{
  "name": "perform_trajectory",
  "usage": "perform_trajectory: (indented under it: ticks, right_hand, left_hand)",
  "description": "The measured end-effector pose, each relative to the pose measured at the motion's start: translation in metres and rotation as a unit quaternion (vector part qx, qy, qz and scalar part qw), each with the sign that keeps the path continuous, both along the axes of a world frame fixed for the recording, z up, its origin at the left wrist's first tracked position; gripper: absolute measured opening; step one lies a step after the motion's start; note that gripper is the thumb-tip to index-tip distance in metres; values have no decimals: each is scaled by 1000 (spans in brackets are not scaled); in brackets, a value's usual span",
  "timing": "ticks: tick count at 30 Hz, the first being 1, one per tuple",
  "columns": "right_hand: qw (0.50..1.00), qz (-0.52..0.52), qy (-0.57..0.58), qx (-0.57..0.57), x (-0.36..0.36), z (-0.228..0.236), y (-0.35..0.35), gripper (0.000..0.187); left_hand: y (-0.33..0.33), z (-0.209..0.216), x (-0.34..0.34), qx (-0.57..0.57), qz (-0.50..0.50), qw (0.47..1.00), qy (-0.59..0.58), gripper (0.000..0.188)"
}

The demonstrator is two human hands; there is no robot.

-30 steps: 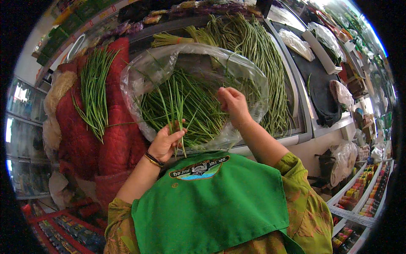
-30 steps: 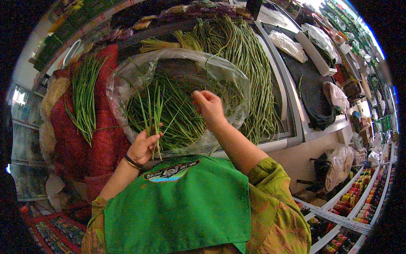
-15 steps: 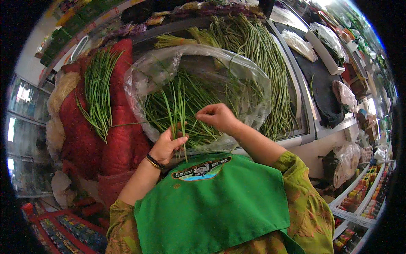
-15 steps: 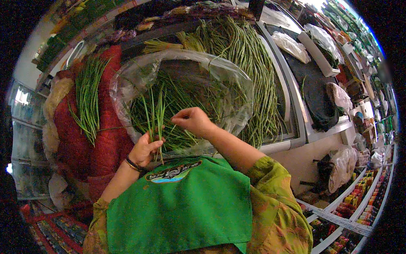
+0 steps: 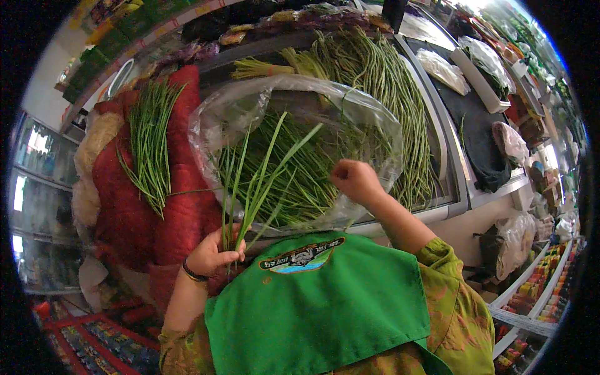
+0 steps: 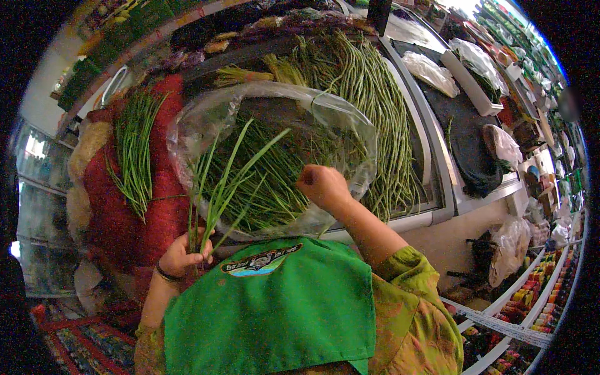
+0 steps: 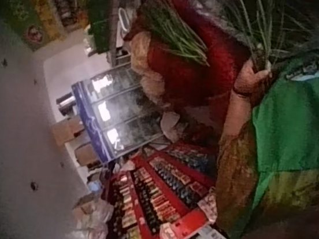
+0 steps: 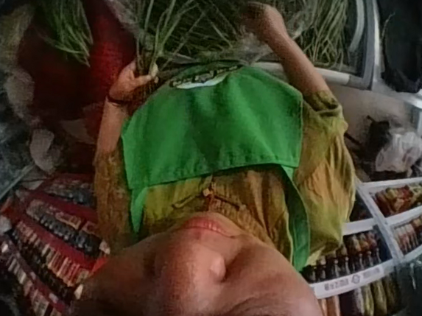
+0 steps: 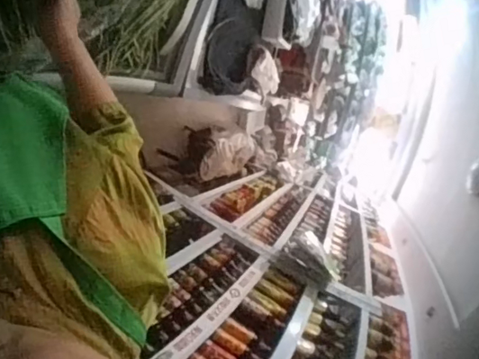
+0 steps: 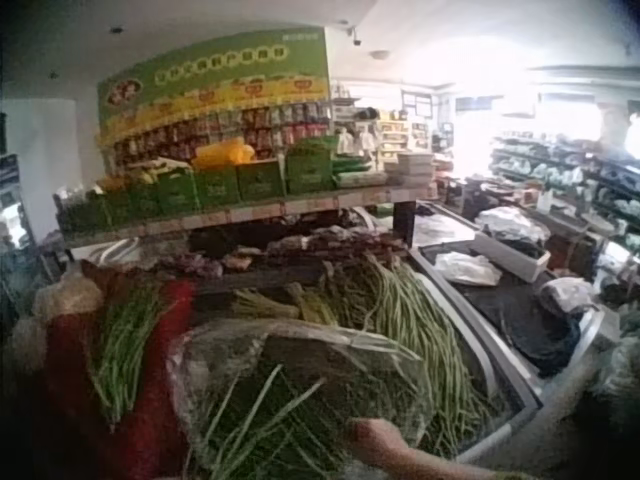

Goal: The person repeatedly picks up long green vegetables from a plastic bag, inspects them, and places them into a red sack. The person handles the vegetables one by one or in small bunches throughout the clip.

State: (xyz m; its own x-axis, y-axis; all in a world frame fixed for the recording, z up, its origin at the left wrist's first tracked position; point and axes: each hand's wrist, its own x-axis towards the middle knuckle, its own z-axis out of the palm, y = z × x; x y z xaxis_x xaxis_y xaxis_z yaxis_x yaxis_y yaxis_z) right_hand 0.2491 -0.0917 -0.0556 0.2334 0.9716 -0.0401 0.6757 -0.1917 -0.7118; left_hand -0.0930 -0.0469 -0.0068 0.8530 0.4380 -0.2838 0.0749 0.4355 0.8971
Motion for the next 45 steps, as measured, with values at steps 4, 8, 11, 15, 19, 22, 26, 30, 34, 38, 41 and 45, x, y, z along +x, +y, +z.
perform_trajectory:
  ticks: [4,8,11,15,19,22,26,30,34,38,41,45]
  right_hand:
    - [924,318,169,-130,-24,-5,0,32]
    - [871,386,270,-138,-55,-8,7,31]
    - [907,379,50,-179,-32,13,17,31]
    - [784,392,467,-115,7,40,8,28]
    - [800,154,579,-46,-3,66,6,27]
    - [844,42,533,-43,-20,69,19,27]
    - [887,0,460,-44,-29,54,31,27]
    - [908,6,419,-17,-31,54,31,25]
    - [905,12,425,-21,-26,47,31,25]
    - [847,-29,531,-10,-26,52,28,26]
    - [762,-42,646,0,-26,57,24,27]
    - [730,-62,680,5,-31,58,23,29]
  left_hand:
    - [-6,8,-4,48,-36,998,9,54]
    - [-11,16,-1,33,-30,999,15,53]
    - [-11,18,2,56,-30,998,24,52]
    - [-14,20,2,83,-14,995,57,50]
    - [-11,18,7,108,-24,988,104,50]
    - [-9,7,11,205,-31,966,155,51]
    - [-13,12,15,166,-27,978,121,46]
    - [-14,4,15,150,-1,984,99,45]
    - [-14,-4,17,134,11,985,107,42]
    - [-20,-14,22,61,88,992,64,37]
    - [-20,-21,23,2,120,993,24,36]
    - [-18,-22,23,-55,138,989,1,36]
